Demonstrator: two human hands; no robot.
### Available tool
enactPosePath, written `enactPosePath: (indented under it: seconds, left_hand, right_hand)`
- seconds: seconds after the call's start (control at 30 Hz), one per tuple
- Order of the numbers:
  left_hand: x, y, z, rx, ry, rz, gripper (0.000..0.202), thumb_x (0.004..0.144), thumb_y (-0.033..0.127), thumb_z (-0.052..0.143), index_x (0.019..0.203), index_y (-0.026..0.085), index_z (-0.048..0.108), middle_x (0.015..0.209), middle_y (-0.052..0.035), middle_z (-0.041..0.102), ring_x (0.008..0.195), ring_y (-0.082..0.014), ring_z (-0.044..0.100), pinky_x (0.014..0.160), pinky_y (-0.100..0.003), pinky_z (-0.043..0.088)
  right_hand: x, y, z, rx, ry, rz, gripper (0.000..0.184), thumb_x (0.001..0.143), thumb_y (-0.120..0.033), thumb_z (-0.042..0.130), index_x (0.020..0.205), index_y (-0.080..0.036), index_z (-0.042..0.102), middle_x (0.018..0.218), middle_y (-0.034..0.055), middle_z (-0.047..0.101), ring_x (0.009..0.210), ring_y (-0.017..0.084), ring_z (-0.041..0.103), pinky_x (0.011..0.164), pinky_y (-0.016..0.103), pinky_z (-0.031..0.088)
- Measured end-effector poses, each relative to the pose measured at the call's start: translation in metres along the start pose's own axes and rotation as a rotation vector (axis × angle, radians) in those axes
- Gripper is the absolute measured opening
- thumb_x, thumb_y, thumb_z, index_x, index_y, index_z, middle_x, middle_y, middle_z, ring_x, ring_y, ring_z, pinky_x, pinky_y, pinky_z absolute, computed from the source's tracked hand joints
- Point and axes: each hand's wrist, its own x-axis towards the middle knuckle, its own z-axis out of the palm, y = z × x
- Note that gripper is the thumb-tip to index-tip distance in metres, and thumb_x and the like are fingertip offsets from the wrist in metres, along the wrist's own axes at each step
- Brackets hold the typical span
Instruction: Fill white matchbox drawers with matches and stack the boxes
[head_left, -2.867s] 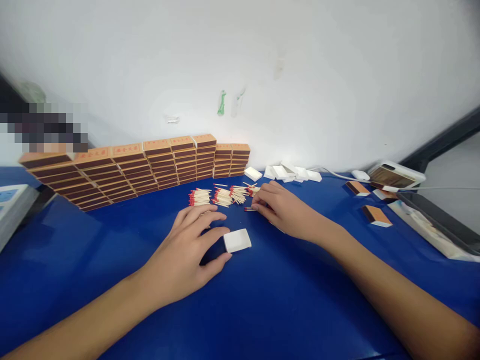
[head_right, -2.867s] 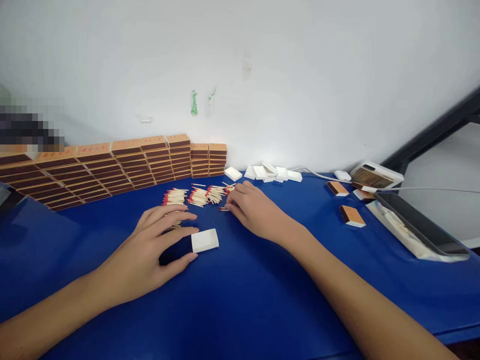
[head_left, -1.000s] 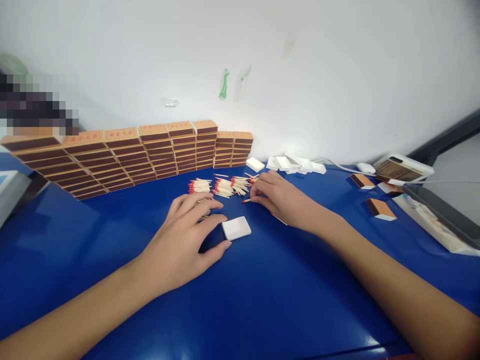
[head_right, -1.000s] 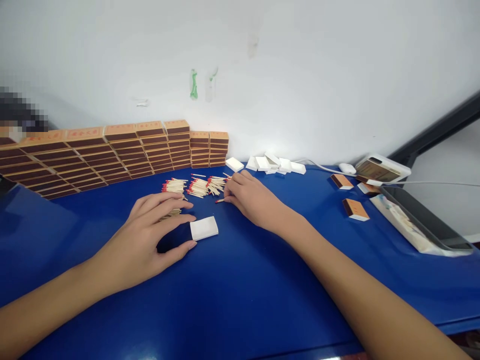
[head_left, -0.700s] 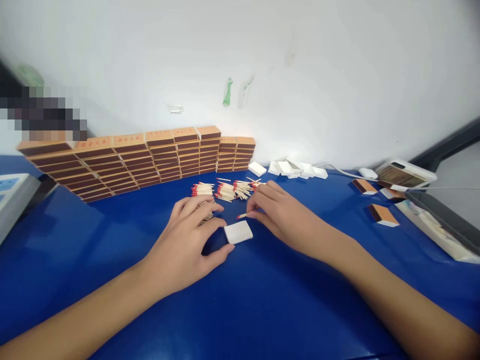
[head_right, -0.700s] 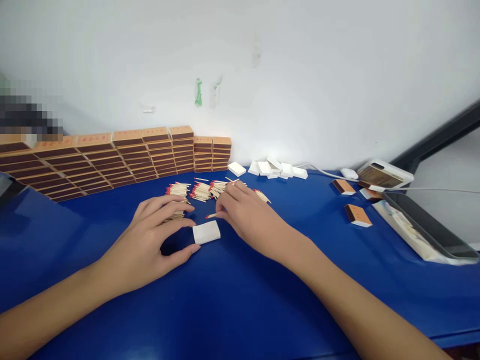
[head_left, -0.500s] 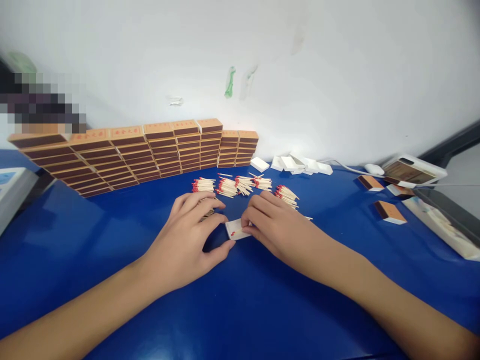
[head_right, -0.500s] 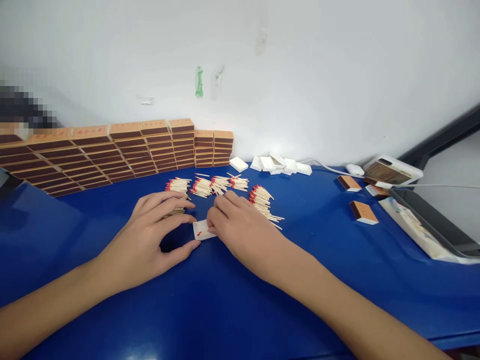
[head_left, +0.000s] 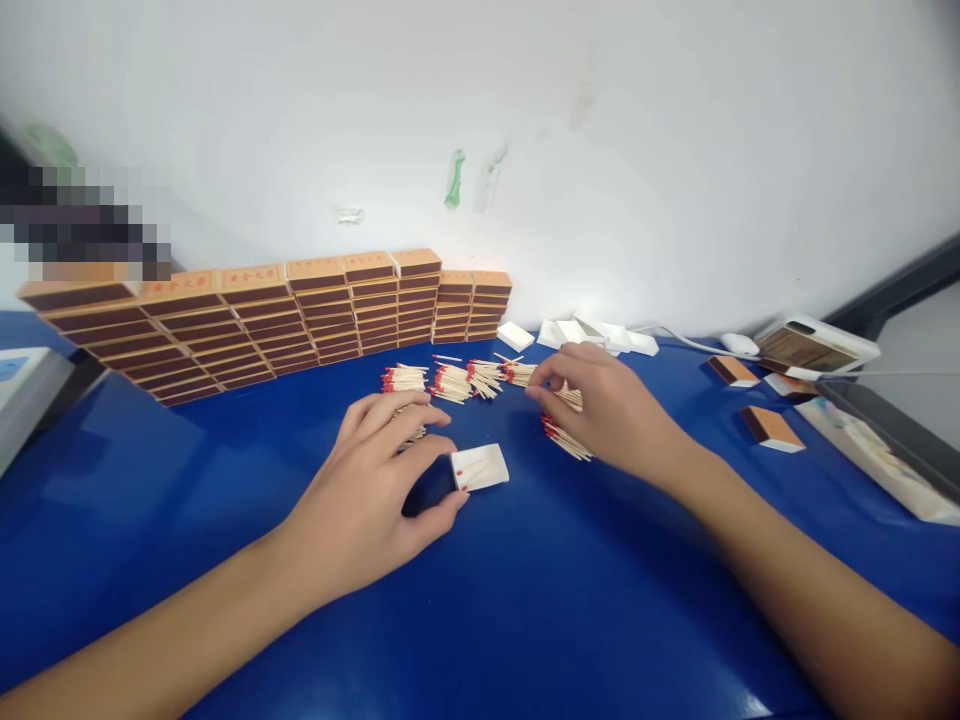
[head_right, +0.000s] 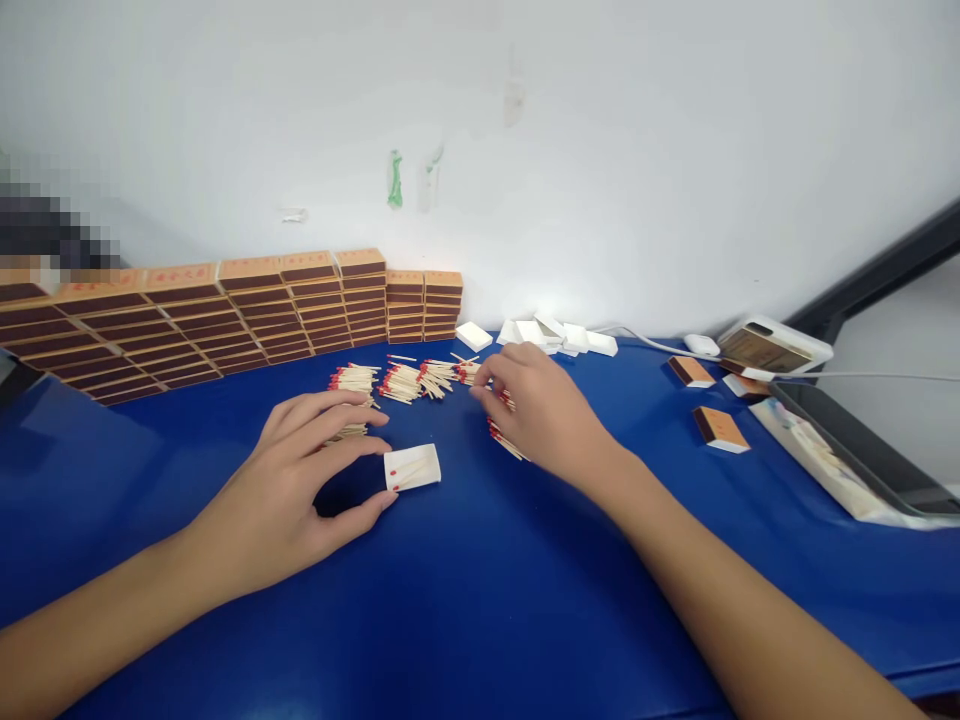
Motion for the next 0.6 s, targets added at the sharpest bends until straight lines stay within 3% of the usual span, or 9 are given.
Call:
enactPosePath:
  seconds: [0.1,0.2,0.43,0.6]
  left_hand:
    - [0.001,0.001,-0.002,0.005,-0.007,-0.004,0.016,0.097,0.031,0.070,0.108,0.021,0.072,0.132,-0.0102,0.071,0.134,-0.0328,0.057,0.113,-0.056,0.042]
    - [0.002,0.002,-0.003,0.011,-0.004,-0.009,0.016,0.097,0.032,0.070,0.109,0.021,0.071,0.134,-0.0106,0.070,0.134,-0.0332,0.057,0.112,-0.056,0.043]
    - [0.001,0.002,0.000,0.007,-0.005,0.001,0.016,0.097,0.032,0.071,0.108,0.022,0.072,0.132,-0.0097,0.071,0.135,-0.0330,0.057,0.113,-0.056,0.041]
    - [0.001,0.001,-0.001,0.014,-0.006,-0.012,0.016,0.097,0.032,0.071,0.109,0.021,0.072,0.133,-0.0103,0.070,0.134,-0.0332,0.057,0.112,-0.056,0.042]
  right_hand:
    - [0.005,0.025,0.006,-0.031,-0.041,0.030,0.009,0.099,-0.024,0.066,0.093,-0.021,0.072,0.086,0.0072,0.064,0.090,0.027,0.059,0.081,0.042,0.047]
    - [0.009,0.035,0.011,-0.005,-0.067,0.040,0.013,0.099,-0.026,0.064,0.092,-0.021,0.073,0.086,0.0072,0.063,0.087,0.026,0.058,0.080,0.041,0.047]
    - [0.012,0.038,0.017,-0.020,-0.077,-0.039,0.013,0.100,-0.023,0.060,0.089,-0.021,0.068,0.088,0.0078,0.061,0.088,0.026,0.056,0.079,0.041,0.048]
    - [0.011,0.027,0.005,-0.046,-0.140,-0.065,0.014,0.103,-0.019,0.056,0.092,-0.019,0.064,0.095,0.0106,0.061,0.093,0.028,0.055,0.083,0.044,0.050]
